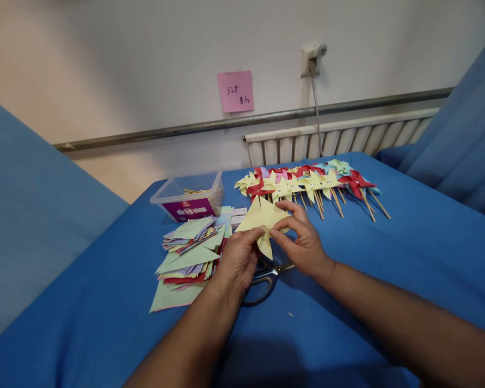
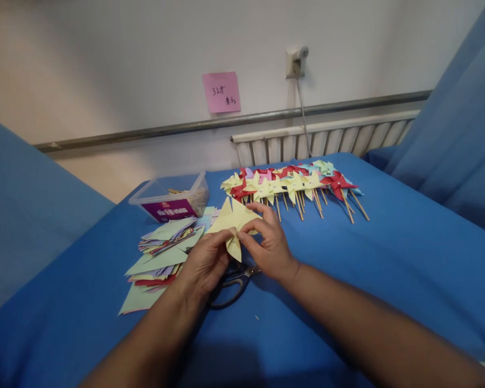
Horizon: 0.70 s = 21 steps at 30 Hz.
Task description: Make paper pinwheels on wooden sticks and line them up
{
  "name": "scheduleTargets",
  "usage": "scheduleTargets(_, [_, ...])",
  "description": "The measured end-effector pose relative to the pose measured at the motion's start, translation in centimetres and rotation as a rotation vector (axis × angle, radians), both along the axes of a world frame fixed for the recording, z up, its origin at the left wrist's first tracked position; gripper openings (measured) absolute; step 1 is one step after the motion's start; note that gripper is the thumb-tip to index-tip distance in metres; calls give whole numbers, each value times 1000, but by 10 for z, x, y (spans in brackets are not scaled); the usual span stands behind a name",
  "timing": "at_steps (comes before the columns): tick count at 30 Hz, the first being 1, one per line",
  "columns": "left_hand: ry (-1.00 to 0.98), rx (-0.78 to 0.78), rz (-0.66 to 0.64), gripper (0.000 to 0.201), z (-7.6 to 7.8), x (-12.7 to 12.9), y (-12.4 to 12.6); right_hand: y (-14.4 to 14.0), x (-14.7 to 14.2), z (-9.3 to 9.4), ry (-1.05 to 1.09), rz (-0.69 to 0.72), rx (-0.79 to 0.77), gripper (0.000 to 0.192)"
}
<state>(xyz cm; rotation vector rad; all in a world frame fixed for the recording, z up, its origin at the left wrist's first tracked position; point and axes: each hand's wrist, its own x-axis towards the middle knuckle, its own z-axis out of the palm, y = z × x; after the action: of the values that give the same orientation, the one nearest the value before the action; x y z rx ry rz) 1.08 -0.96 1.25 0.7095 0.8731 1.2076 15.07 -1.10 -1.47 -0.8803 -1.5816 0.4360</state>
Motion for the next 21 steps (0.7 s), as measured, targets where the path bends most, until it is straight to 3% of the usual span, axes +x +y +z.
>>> scheduleTargets(6, [77, -12, 26, 29, 4, 3, -3, 9, 3, -5, 32, 7, -109, 9])
scheduleTargets(21, [160, 15, 64, 32, -1, 3, -1, 7, 2, -2, 28, 23, -139, 10])
